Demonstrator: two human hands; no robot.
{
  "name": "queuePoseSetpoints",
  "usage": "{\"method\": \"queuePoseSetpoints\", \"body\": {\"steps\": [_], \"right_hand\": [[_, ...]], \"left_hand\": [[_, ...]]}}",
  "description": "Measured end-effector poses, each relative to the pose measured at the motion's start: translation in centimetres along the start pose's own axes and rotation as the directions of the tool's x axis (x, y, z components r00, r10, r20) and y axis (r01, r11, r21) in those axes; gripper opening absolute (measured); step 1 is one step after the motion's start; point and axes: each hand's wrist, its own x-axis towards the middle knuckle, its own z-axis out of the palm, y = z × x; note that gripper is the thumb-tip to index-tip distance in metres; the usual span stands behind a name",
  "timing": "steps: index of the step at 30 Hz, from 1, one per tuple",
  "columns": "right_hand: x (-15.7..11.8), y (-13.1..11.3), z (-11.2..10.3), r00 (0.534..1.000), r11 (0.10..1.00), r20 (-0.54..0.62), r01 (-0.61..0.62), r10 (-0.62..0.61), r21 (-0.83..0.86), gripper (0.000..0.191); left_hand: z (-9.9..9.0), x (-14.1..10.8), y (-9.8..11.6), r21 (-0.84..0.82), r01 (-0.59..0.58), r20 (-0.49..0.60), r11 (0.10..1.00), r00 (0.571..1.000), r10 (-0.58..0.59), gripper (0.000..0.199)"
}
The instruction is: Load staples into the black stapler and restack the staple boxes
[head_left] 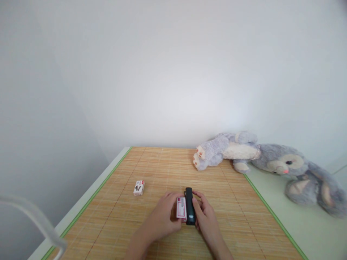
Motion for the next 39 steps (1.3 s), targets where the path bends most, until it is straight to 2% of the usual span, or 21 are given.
{"method": "queuePoseSetpoints", "body": {"steps": [3, 5, 6, 7, 8, 9, 10, 11, 13, 15, 19, 22, 26, 28, 30, 33, 37, 39], "right_hand": [[0.0, 0.0, 0.0, 1.0, 1.0, 0.018, 0.0, 0.0, -0.001, 0.064], [-0.1, -0.1, 0.0, 1.0, 1.0, 0.014, -0.008, 0.008, -0.013, 0.063], [-0.1, -0.1, 0.0, 1.0, 1.0, 0.009, -0.014, 0.014, -0.021, 0.064], [-0.1, -0.1, 0.0, 1.0, 1.0, 0.001, -0.018, 0.018, -0.026, 0.065], [-0.1, -0.1, 0.0, 1.0, 0.999, -0.012, -0.017, 0.017, -0.028, 0.066], [-0.1, -0.2, 0.0, 1.0, 0.999, -0.026, -0.011, 0.01, -0.031, 0.067], [-0.1, -0.2, 0.0, 0.999, 0.999, -0.042, 0.003, -0.004, -0.037, 0.068], [-0.1, -0.2, 0.0, 0.998, 0.999, -0.061, 0.023, -0.026, -0.046, 0.068], [0.0, -0.1, 0.0, 0.993, 0.995, -0.095, 0.069, -0.075, -0.066, 0.068], [0.1, 0.2, 0.0, 0.988, 0.992, -0.11, 0.101, -0.108, -0.073, 0.067], [0.3, 1.0, -0.1, 0.984, 0.986, -0.104, 0.135, -0.145, -0.098, 0.064], [0.1, 1.4, -0.4, 0.98, 0.973, -0.088, 0.162, -0.177, -0.162, 0.058], [-1.5, 2.0, -1.0, 0.97, 0.923, -0.069, 0.198, -0.233, -0.331, 0.057], [-2.4, 2.4, -1.1, 0.96, 0.846, -0.026, 0.232, -0.278, -0.481, 0.07], [-3.1, 2.9, -1.0, 0.953, 0.737, 0.065, 0.272, -0.297, -0.619, 0.086], [-3.5, 3.4, -0.7, 0.947, 0.61, 0.164, 0.305, -0.276, -0.732, 0.09], [-3.2, 3.4, -0.5, 0.953, 0.569, 0.169, 0.287, -0.252, -0.771, 0.088], [-3.1, 3.2, -0.4, 0.956, 0.575, 0.17, 0.281, -0.241, -0.768, 0.089]], "left_hand": [[0.1, 0.2, -0.4, -0.009, -0.015, -0.018, 1.0, 1.0, 0.015, 0.076], [-1.0, 0.1, -2.0, 0.069, 0.041, -0.163, 0.997, 0.986, -0.029, 0.065], [-2.0, -0.1, -3.2, 0.118, 0.112, -0.279, 0.987, 0.957, -0.075, 0.054], [-3.4, -0.3, -4.5, 0.163, 0.225, -0.428, 0.96, 0.893, -0.137, 0.042], [-4.8, -0.6, -5.9, 0.167, 0.377, -0.564, 0.911, 0.794, -0.225, 0.038], [-6.4, -1.0, -7.3, 0.143, 0.462, -0.627, 0.875, 0.726, -0.281, 0.042], [-7.8, -1.4, -8.6, 0.123, 0.511, -0.655, 0.851, 0.686, -0.318, 0.046], [-8.9, -1.7, -9.8, 0.101, 0.548, -0.657, 0.83, 0.664, -0.358, 0.047], [-10.0, -1.8, -11.3, 0.067, 0.571, -0.601, 0.818, 0.677, -0.424, 0.044], [-9.4, -1.1, -12.0, 0.046, 0.558, -0.527, 0.829, 0.718, -0.454, 0.039], [-4.6, 2.5, -11.1, 0.015, 0.475, -0.404, 0.88, 0.808, -0.43, 0.035], [-0.9, 5.3, -9.5, -0.018, 0.417, -0.338, 0.909, 0.853, -0.398, 0.035], [1.9, 6.8, -7.7, -0.046, 0.366, -0.29, 0.93, 0.886, -0.363, 0.034], [2.5, 6.7, -7.1, -0.057, 0.351, -0.281, 0.935, 0.893, -0.352, 0.034], [2.8, 6.3, -6.7, -0.07, 0.341, -0.276, 0.938, 0.896, -0.346, 0.035], [2.9, 5.3, -6.1, -0.086, 0.335, -0.303, 0.938, 0.888, -0.345, 0.038], [4.1, 3.6, -5.0, -0.123, 0.35, -0.419, 0.929, 0.83, -0.369, 0.053], [5.7, 2.6, -4.4, -0.249, 0.343, -0.414, 0.906, 0.808, -0.419, 0.059]]}}
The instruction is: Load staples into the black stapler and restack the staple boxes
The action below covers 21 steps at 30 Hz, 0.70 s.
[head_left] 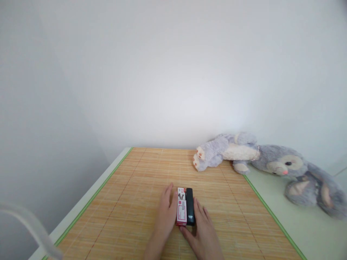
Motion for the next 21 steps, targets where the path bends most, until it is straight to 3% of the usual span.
{"method": "queuePoseSetpoints", "body": {"steps": [4, 8, 11, 15, 21], "right_hand": [[0.0, -0.2, -0.5, 0.999, 0.999, 0.033, 0.004, -0.005, 0.033, 0.084], [-0.2, 0.7, -1.6, 0.996, 0.992, 0.077, 0.025, -0.034, 0.123, 0.085], [-0.1, 2.8, -3.3, 0.995, 0.99, 0.085, 0.043, -0.054, 0.134, 0.083], [0.1, 6.8, -6.9, 0.996, 0.993, 0.068, 0.047, -0.055, 0.112, 0.083], [-0.5, 11.9, -13.1, 0.998, 0.989, 0.041, -0.044, 0.039, 0.14, 0.08]], "left_hand": [[2.8, -3.4, -0.1, -0.306, 0.118, 0.072, 0.945, 0.992, -0.1, 0.063], [4.9, -5.1, 0.7, -0.292, 0.087, 0.011, 0.952, 0.996, -0.087, 0.064], [6.9, -5.1, 1.7, -0.276, 0.089, 0.019, 0.957, 0.996, -0.087, 0.064], [11.6, -4.7, 3.7, -0.263, 0.091, 0.077, 0.961, 0.994, -0.073, 0.066], [19.7, -4.5, 7.1, -0.17, 0.081, 0.187, 0.982, 0.981, -0.049, 0.067]]}}
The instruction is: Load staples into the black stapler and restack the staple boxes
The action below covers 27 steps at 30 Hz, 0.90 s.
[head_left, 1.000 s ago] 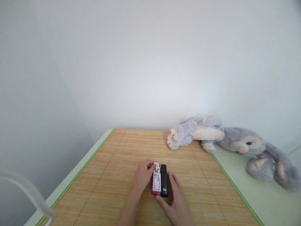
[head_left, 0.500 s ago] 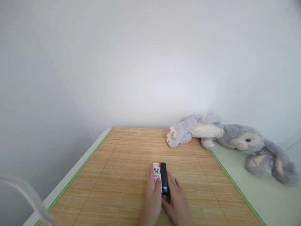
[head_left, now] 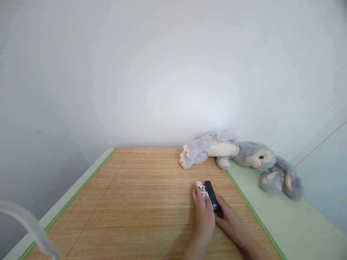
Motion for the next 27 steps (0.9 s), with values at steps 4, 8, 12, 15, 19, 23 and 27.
{"method": "queuePoseSetpoints", "body": {"steps": [4, 8, 12, 15, 19, 23, 27], "right_hand": [[-0.4, 1.2, -2.5, 0.998, 0.998, -0.044, -0.04, 0.043, 0.058, 0.077], [-0.5, 1.7, -2.9, 0.997, 0.999, -0.063, -0.033, 0.036, 0.041, 0.076], [-0.5, 2.3, -2.5, 0.995, 0.997, -0.091, -0.037, 0.044, 0.072, 0.079], [-0.5, 2.4, -2.5, 0.995, 0.996, -0.09, -0.027, 0.034, 0.079, 0.078], [-0.4, 2.0, -2.7, 0.997, 0.999, -0.071, -0.021, 0.024, 0.039, 0.074], [-0.5, 1.6, -2.8, 0.996, 0.999, -0.085, -0.022, 0.024, 0.03, 0.073], [-0.3, 1.9, -2.5, 0.996, 1.0, -0.087, -0.001, 0.002, 0.012, 0.07]], "left_hand": [[2.2, 0.5, 0.8, 0.058, -0.036, 0.068, 0.998, 0.997, 0.032, 0.071], [-0.9, 1.4, 0.7, 0.137, -0.146, 0.11, 0.98, 0.985, 0.131, 0.062], [-6.3, 2.5, 0.7, 0.231, -0.339, 0.234, 0.912, 0.929, 0.286, 0.068], [-8.4, 2.8, 1.1, 0.267, -0.455, 0.368, 0.85, 0.863, 0.347, 0.073], [-8.4, 2.5, 1.4, 0.303, -0.509, 0.414, 0.805, 0.832, 0.37, 0.071], [-8.2, 2.3, 1.4, 0.326, -0.526, 0.421, 0.786, 0.825, 0.377, 0.07], [-8.2, 2.6, 1.6, 0.339, -0.533, 0.421, 0.775, 0.823, 0.381, 0.07]]}}
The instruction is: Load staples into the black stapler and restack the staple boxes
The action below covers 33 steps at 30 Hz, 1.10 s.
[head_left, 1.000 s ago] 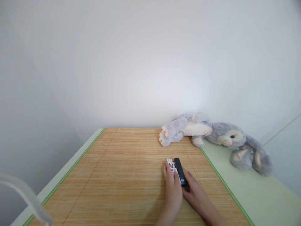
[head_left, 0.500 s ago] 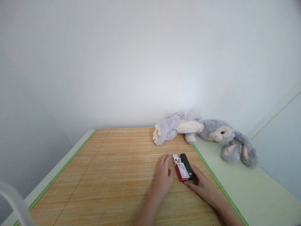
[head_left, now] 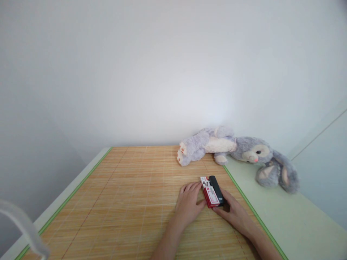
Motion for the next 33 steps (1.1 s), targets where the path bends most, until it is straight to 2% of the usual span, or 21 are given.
{"method": "queuePoseSetpoints", "body": {"steps": [4, 6, 8, 10, 11, 13, 14, 15, 16, 17, 19, 21, 25, 29, 33], "right_hand": [[0.0, 0.3, 0.0, 1.0, 1.0, -0.014, -0.027, 0.027, -0.012, 0.08], [-0.6, 0.0, -0.3, 0.997, 0.998, -0.048, -0.066, 0.065, -0.01, 0.091], [-2.0, -0.6, -0.6, 0.99, 0.995, -0.101, -0.1, 0.097, -0.024, 0.096], [-4.0, -1.4, -0.4, 0.974, 0.991, -0.2, -0.122, 0.109, -0.054, 0.089], [-5.0, -1.9, 0.1, 0.952, 0.99, -0.287, -0.129, 0.107, -0.059, 0.08], [-6.6, -2.9, 1.9, 0.895, 0.989, -0.434, -0.135, 0.098, -0.054, 0.057], [-6.9, -3.5, 3.2, 0.882, 0.992, -0.463, -0.12, 0.086, -0.044, 0.047], [-6.9, -4.2, 4.7, 0.899, 0.997, -0.434, -0.072, 0.049, -0.036, 0.038], [-6.6, -5.1, 6.3, 0.936, 0.999, -0.352, -0.032, 0.019, -0.031, 0.033], [-5.9, -6.1, 7.8, 0.975, 0.999, -0.218, 0.026, -0.034, -0.037, 0.032], [-4.1, -8.1, 10.7, 0.992, 0.99, -0.027, 0.12, -0.122, -0.069, 0.043], [-2.3, -9.7, 12.9, 0.991, 0.984, 0.049, 0.127, -0.121, -0.129, 0.061], [-0.8, -10.9, 15.1, 0.998, 0.969, 0.015, 0.065, -0.063, -0.238, 0.067], [-1.1, -10.8, 15.7, 0.999, 0.955, -0.009, 0.035, -0.04, -0.294, 0.067], [-1.1, -10.7, 16.3, 0.996, 0.936, -0.084, -0.024, -0.006, -0.35, 0.071]], "left_hand": [[0.1, -0.2, 0.3, 0.007, 0.004, -0.005, 1.0, 1.0, -0.004, 0.069], [-0.2, -1.6, -0.1, 0.011, 0.024, -0.021, 1.0, 0.999, -0.024, 0.067], [-1.3, -4.0, -1.2, 0.04, 0.068, -0.063, 0.997, 0.996, -0.066, 0.064], [-3.1, -7.2, -3.2, 0.129, 0.141, -0.136, 0.982, 0.983, -0.123, 0.059], [-4.2, -8.7, -4.3, 0.183, 0.191, -0.167, 0.964, 0.973, -0.161, 0.056], [-6.4, -11.4, -6.4, 0.283, 0.283, -0.202, 0.916, 0.952, -0.232, 0.057], [-7.3, -12.3, -7.2, 0.323, 0.318, -0.217, 0.891, 0.942, -0.258, 0.061], [-8.0, -13.0, -7.8, 0.356, 0.342, -0.226, 0.87, 0.934, -0.275, 0.064], [-8.6, -13.4, -8.1, 0.381, 0.357, -0.233, 0.853, 0.93, -0.285, 0.067], [-8.9, -13.5, -8.3, 0.4, 0.363, -0.238, 0.842, 0.928, -0.287, 0.068], [-9.1, -13.5, -8.2, 0.42, 0.362, -0.242, 0.832, 0.928, -0.282, 0.069], [-8.9, -13.3, -8.0, 0.417, 0.362, -0.25, 0.833, 0.927, -0.278, 0.069], [-8.7, -13.2, -8.0, 0.397, 0.369, -0.249, 0.841, 0.925, -0.288, 0.069], [-8.8, -13.4, -8.1, 0.409, 0.363, -0.232, 0.837, 0.929, -0.29, 0.068], [-8.6, -13.5, -8.2, 0.389, 0.365, -0.235, 0.846, 0.927, -0.291, 0.067]]}}
